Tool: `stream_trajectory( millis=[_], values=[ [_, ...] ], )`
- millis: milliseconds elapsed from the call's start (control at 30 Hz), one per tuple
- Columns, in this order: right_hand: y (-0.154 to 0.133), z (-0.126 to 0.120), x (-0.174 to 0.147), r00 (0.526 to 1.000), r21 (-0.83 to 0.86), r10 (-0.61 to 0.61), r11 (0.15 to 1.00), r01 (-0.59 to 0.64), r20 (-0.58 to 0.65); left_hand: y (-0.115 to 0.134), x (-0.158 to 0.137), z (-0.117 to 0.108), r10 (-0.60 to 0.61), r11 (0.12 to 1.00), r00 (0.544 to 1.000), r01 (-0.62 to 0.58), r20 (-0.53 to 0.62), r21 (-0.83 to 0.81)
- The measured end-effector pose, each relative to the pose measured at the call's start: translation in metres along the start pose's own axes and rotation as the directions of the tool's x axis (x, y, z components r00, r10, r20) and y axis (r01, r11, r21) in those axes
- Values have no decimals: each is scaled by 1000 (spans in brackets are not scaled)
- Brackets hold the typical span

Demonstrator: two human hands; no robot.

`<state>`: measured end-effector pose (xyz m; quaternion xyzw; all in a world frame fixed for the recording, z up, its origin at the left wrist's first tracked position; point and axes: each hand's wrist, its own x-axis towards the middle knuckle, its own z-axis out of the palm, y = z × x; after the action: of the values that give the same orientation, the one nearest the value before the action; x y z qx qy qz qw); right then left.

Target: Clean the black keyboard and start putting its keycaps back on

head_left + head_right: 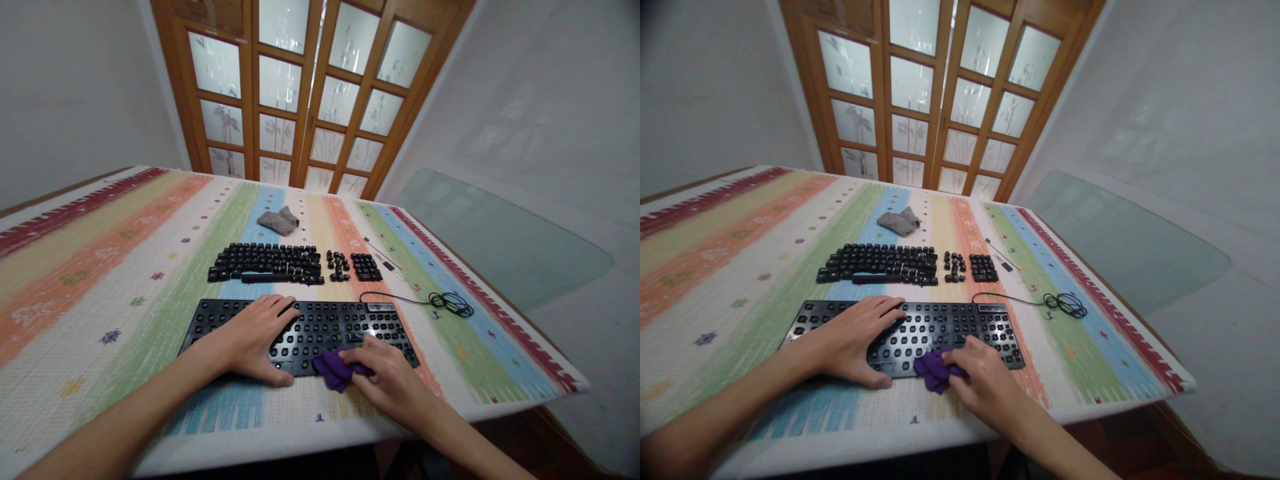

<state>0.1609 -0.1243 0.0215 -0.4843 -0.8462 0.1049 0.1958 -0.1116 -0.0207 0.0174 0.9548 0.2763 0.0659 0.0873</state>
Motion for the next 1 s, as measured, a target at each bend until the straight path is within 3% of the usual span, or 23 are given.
stream_trajectory(
  millis=[267,400,600,733,867,1000],
  values=[
    [15,-14,-1,987,-73,140,988,-134,74,-3,-1,2,2,1000,1000,-2,10,-10],
    [20,-28,-1,988,-30,129,992,-127,89,-4,-3,-3,-20,1000,1000,20,19,-17],
    [28,-49,9,974,15,135,991,-135,-182,-4,-6,-15,-44,997,998,46,38,-58],
    [26,-47,24,964,25,-23,999,31,-265,-2,-9,-18,-91,992,995,95,51,-78],
    [22,-26,37,974,10,-203,979,205,-96,-2,-12,-16,-123,987,991,128,62,-92],
    [25,-9,38,979,11,-191,982,191,64,-1,-12,-11,-98,988,994,103,48,-112]
  ],
)
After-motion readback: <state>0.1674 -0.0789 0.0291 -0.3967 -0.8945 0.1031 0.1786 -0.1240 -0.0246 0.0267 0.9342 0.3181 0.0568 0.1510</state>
